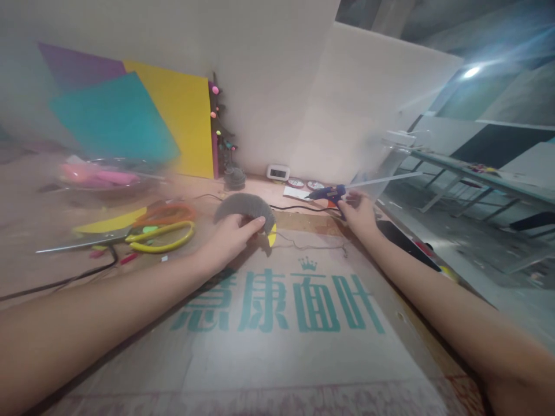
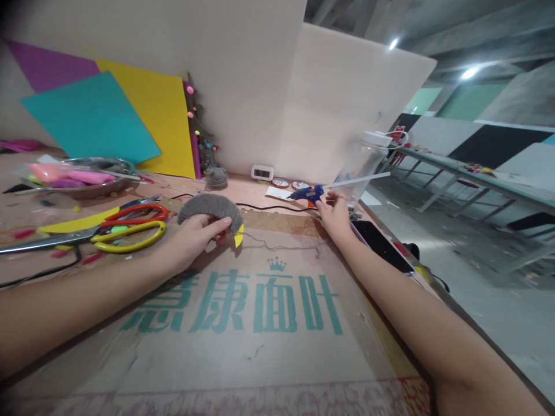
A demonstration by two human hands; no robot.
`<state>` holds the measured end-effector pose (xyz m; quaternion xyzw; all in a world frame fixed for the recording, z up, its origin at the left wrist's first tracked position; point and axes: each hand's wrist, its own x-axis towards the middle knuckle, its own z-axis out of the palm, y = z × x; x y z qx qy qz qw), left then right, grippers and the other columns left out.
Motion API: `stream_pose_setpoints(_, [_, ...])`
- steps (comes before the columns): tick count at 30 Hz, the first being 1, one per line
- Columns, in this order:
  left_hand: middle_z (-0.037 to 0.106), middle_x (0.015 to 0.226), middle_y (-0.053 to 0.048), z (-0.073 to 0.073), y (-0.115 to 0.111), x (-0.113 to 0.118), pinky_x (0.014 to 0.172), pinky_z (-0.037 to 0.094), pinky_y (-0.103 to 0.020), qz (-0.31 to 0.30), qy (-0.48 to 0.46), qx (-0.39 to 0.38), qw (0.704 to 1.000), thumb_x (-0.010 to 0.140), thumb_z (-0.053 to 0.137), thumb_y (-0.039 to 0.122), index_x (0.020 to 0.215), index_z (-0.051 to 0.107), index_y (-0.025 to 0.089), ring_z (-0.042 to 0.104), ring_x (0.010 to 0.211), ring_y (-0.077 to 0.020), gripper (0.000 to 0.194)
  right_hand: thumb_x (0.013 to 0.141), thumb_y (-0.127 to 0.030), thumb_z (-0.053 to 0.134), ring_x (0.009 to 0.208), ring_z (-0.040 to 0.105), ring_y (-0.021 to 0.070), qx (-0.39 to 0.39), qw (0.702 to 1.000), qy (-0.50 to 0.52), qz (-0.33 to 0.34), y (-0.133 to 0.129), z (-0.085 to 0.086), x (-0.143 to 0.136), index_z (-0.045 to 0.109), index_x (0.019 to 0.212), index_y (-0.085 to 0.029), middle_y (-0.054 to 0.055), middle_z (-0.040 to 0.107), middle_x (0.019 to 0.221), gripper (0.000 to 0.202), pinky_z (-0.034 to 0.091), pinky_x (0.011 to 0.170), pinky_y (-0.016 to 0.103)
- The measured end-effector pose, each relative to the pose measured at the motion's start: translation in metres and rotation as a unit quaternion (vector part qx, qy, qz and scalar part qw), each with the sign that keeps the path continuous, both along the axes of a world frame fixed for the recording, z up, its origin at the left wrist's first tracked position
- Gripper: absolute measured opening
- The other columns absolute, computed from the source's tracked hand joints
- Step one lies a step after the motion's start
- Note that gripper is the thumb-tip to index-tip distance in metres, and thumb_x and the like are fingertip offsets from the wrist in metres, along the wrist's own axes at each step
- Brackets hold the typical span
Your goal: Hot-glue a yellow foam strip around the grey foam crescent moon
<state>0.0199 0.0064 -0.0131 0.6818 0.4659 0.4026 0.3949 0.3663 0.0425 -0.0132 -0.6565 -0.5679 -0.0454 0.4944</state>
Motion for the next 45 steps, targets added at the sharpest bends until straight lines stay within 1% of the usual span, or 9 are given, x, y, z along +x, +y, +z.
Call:
stream_pose_setpoints(4, [0.063, 0.063, -0.002, 0.000, -0.001, 0.001, 0.057, 0.041, -0.026, 0.004, 0.007, 0.008, 1.000, 0.081, 0.053, 0.060, 0.070, 0.063, 0.016, 0.058, 0.061, -0.0165, 0.046, 0.081, -0.037, 0.057, 0.082, 0.054, 0.0193, 0.127, 0.990, 0.013, -0.056, -0.014, 0.015, -0.012, 0.047, 0.091, -0.020, 0.005, 0.054, 0.090, 0.022, 0.045, 0.083, 0.039])
stream_pose_setpoints(7, [0.063, 0.063, -0.002, 0.005, -0.004, 0.001, 0.058, 0.042, -0.025, -0.006, 0.012, 0.007, 1.000, 0.082, 0.052, 0.057, 0.071, 0.062, 0.016, 0.058, 0.062, -0.0163, 0.043, 0.084, -0.039, 0.056, 0.072, 0.049, 0.0158, 0.155, 0.988, -0.002, -0.013, -0.031, 0.031, -0.037, 0.046, 0.084, -0.022, -0.001, 0.049, 0.079, 0.019, 0.045, 0.073, 0.033])
stream_pose_setpoints(9, [0.065, 0.066, -0.002, 0.010, -0.008, 0.001, 0.058, 0.042, -0.024, -0.014, 0.014, 0.007, 1.000, 0.083, 0.052, 0.053, 0.070, 0.062, 0.016, 0.059, 0.063, -0.0162, 0.040, 0.085, -0.039, 0.057, 0.067, 0.049, 0.0137, 0.109, 0.990, 0.018, 0.092, -0.047, 0.039, -0.063, 0.049, 0.082, -0.021, -0.001, 0.050, 0.075, 0.020, 0.044, 0.066, 0.029])
stream_pose_setpoints(12, [0.064, 0.065, -0.002, 0.018, -0.014, 0.001, 0.055, 0.041, -0.023, -0.013, 0.026, 0.001, 1.000, 0.084, 0.053, 0.051, 0.070, 0.060, 0.016, 0.058, 0.061, -0.0153, 0.038, 0.086, -0.039, 0.058, 0.056, 0.049, 0.0091, -0.071, 0.960, 0.074, 0.260, -0.078, 0.044, -0.107, 0.057, 0.098, -0.021, 0.002, 0.061, 0.092, 0.022, 0.042, 0.053, 0.025])
stream_pose_setpoints(15, [0.061, 0.062, -0.001, 0.021, -0.017, 0.001, 0.052, 0.039, -0.023, -0.020, 0.033, -0.009, 0.999, 0.085, 0.052, 0.050, 0.069, 0.059, 0.016, 0.054, 0.055, -0.0133, 0.038, 0.086, -0.037, 0.059, 0.051, 0.051, 0.0060, -0.225, 0.893, 0.143, 0.363, -0.105, 0.039, -0.138, 0.047, 0.126, -0.027, 0.010, 0.054, 0.130, 0.043, 0.045, 0.046, 0.026])
stream_pose_setpoints(18, [0.061, 0.063, -0.001, 0.021, -0.017, 0.001, 0.051, 0.038, -0.022, -0.033, 0.033, -0.005, 0.999, 0.084, 0.053, 0.051, 0.069, 0.060, 0.016, 0.053, 0.054, -0.0123, 0.039, 0.085, -0.034, 0.060, 0.053, 0.053, 0.0069, -0.263, 0.857, 0.176, 0.406, -0.113, 0.030, -0.147, 0.040, 0.134, -0.029, 0.010, 0.057, 0.126, 0.053, 0.050, 0.051, 0.027])
stream_pose_setpoints(23, [0.061, 0.063, -0.001, 0.019, -0.015, 0.001, 0.054, 0.040, -0.023, -0.033, 0.032, 0.001, 0.999, 0.083, 0.052, 0.054, 0.068, 0.061, 0.016, 0.055, 0.059, -0.0141, 0.042, 0.086, -0.031, 0.058, 0.062, 0.056, 0.0124, -0.230, 0.899, 0.090, 0.362, -0.103, 0.026, -0.138, 0.061, 0.111, -0.019, -0.001, 0.061, 0.073, 0.028, 0.047, 0.059, 0.027])
stream_pose_setpoints(28, [0.061, 0.060, -0.001, 0.024, -0.018, 0.002, 0.053, 0.039, -0.024, -0.036, 0.070, -0.013, 0.997, 0.082, 0.053, 0.053, 0.066, 0.062, 0.016, 0.055, 0.058, -0.0147, 0.041, 0.084, -0.028, 0.060, 0.061, 0.055, 0.0122, -0.205, 0.931, -0.002, 0.301, -0.099, 0.027, -0.134, 0.069, 0.083, -0.018, 0.000, 0.065, 0.072, 0.013, 0.043, 0.060, 0.026])
stream_pose_setpoints(45, [0.062, 0.063, -0.002, 0.019, -0.016, 0.000, 0.057, 0.041, -0.026, -0.154, 0.097, -0.023, 0.983, 0.083, 0.049, 0.050, 0.068, 0.061, 0.017, 0.056, 0.059, -0.0161, 0.039, 0.087, -0.034, 0.060, 0.057, 0.051, 0.0117, -0.173, 0.941, -0.018, 0.291, -0.102, 0.024, -0.135, 0.068, 0.086, -0.019, 0.000, 0.063, 0.067, 0.017, 0.039, 0.055, 0.025])
